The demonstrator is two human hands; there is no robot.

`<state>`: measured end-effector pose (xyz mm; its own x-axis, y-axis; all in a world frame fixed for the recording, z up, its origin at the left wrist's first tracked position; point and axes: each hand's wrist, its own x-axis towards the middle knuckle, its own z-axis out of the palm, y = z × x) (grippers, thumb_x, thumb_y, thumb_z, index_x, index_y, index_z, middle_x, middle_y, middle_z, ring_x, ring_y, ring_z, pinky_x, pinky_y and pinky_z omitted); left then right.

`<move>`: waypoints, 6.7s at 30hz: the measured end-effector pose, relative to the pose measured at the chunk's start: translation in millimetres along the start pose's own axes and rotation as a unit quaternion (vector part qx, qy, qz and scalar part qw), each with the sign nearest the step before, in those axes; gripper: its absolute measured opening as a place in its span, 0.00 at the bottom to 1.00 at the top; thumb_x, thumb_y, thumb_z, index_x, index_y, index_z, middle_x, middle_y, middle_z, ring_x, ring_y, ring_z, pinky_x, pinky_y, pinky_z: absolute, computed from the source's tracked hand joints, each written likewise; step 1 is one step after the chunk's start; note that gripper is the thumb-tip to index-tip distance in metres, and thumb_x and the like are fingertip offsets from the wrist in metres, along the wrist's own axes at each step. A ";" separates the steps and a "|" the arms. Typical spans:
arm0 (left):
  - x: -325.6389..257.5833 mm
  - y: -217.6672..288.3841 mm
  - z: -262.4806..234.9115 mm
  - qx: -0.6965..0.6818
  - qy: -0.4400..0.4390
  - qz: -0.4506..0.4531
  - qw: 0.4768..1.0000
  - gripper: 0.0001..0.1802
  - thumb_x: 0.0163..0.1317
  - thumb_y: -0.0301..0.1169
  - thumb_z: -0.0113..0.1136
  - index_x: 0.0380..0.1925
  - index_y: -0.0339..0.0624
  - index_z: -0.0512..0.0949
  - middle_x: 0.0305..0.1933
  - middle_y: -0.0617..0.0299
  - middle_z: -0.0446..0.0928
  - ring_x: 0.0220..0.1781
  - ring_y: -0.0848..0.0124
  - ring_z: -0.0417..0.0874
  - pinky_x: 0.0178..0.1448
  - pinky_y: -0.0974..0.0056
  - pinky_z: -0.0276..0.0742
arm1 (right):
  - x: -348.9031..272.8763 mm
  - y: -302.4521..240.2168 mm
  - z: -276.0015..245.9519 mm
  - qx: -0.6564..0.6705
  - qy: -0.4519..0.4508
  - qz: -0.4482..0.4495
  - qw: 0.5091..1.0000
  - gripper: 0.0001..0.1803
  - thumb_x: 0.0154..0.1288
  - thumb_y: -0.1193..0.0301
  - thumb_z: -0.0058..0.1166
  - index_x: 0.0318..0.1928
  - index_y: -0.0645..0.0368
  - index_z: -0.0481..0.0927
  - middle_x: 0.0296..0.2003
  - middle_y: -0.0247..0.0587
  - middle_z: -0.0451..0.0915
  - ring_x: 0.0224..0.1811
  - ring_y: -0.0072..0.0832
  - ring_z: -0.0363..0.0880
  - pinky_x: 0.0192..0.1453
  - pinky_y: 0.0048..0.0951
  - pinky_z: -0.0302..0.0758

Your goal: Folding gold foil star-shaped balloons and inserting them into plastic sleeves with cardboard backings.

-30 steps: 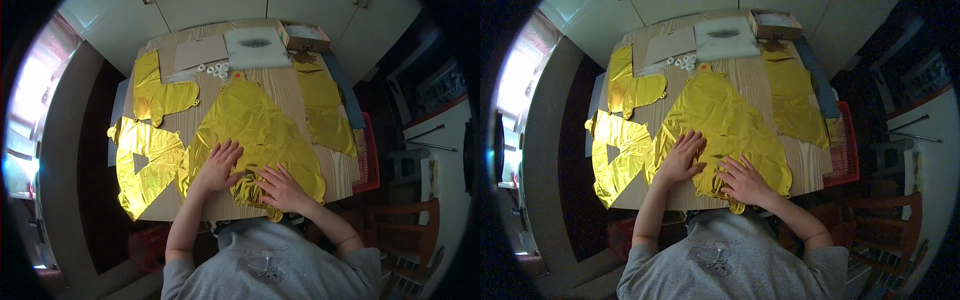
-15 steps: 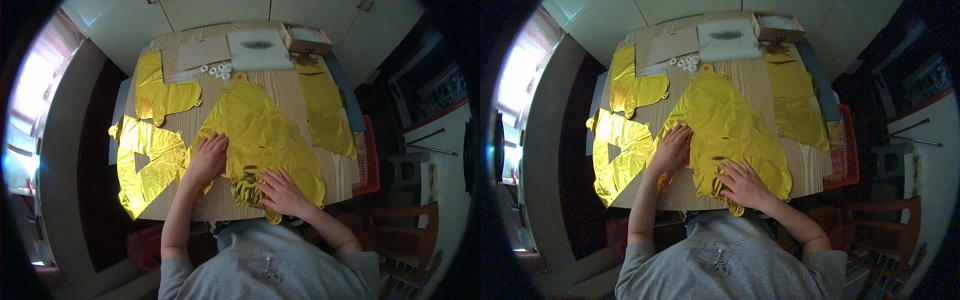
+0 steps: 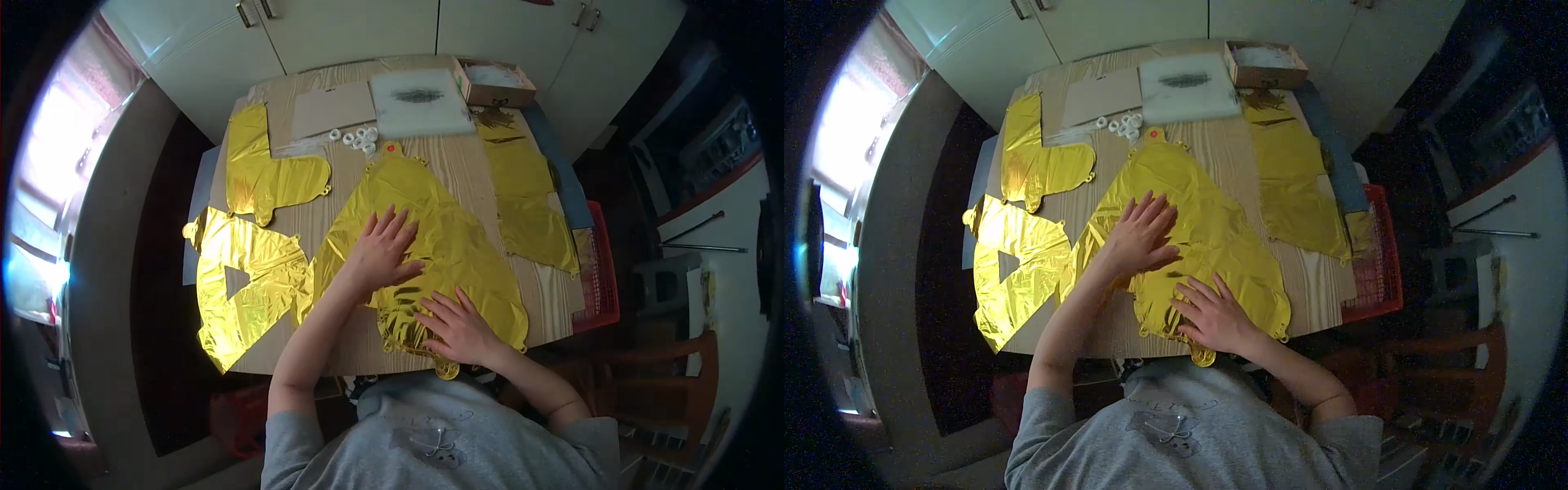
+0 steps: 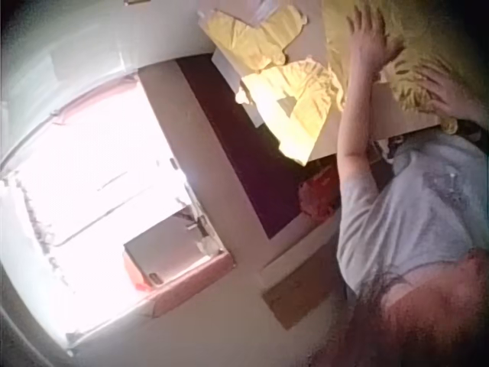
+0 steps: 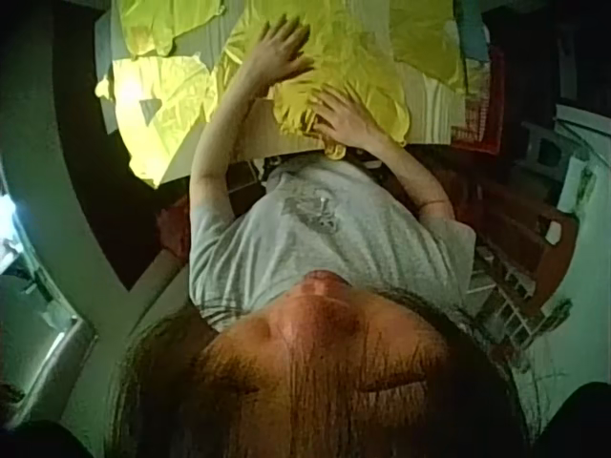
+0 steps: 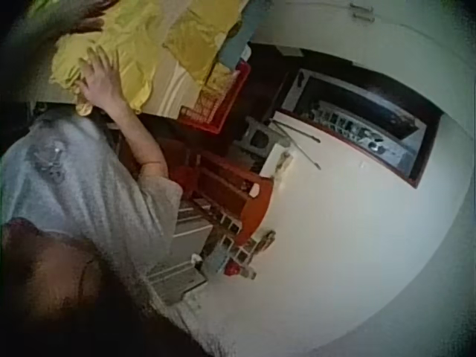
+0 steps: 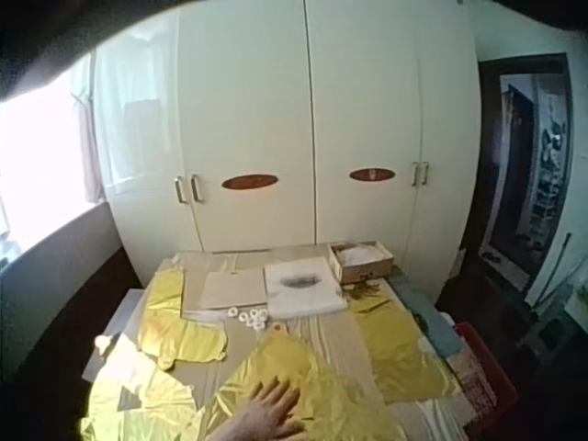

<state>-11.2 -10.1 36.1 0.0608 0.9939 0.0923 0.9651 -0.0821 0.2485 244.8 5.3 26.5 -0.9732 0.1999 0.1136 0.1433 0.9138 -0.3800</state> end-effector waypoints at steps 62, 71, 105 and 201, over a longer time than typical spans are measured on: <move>65.8 -24.6 23.9 0.084 0.012 -0.053 0.995 0.40 0.61 0.66 0.43 0.71 0.66 0.58 0.77 0.55 0.52 0.78 0.44 0.48 0.74 0.30 0.41 | 0.3 -1.4 -6.4 -0.008 -0.010 -0.025 1.000 0.26 0.65 0.50 0.52 0.59 0.48 0.76 0.62 0.43 0.69 0.68 0.44 0.62 0.72 0.57 0.54; 66.6 -24.1 25.4 0.077 0.027 -0.050 0.995 0.40 0.59 0.64 0.46 0.71 0.65 0.60 0.77 0.55 0.54 0.78 0.44 0.48 0.74 0.30 0.40 | 72.8 133.0 -44.6 -0.034 0.114 0.200 0.972 0.20 0.60 0.56 0.60 0.45 0.57 0.79 0.52 0.47 0.72 0.57 0.45 0.70 0.61 0.46 0.68; 65.5 -23.6 20.6 0.086 -0.007 -0.054 0.995 0.37 0.63 0.55 0.44 0.73 0.65 0.54 0.78 0.59 0.51 0.79 0.47 0.47 0.75 0.32 0.36 | 73.8 117.7 -23.3 0.062 0.112 0.056 0.990 0.21 0.66 0.67 0.52 0.58 0.60 0.75 0.55 0.46 0.77 0.61 0.42 0.70 0.65 0.40 0.66; 68.5 -9.4 6.8 0.094 -0.123 -0.039 0.987 0.69 0.30 0.71 0.67 0.74 0.61 0.51 0.79 0.58 0.47 0.79 0.45 0.42 0.73 0.28 0.38 | -155.5 -34.0 49.0 0.384 0.503 0.462 0.621 0.06 0.68 0.73 0.53 0.43 0.61 0.76 0.41 0.39 0.78 0.44 0.25 0.75 0.48 0.28 0.71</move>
<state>-14.4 59.2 33.5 0.0218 0.9863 -0.1634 0.9981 -0.0121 0.0597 382.5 -74.2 -23.2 0.1215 0.9865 -0.1101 0.0522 -0.1171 -0.9917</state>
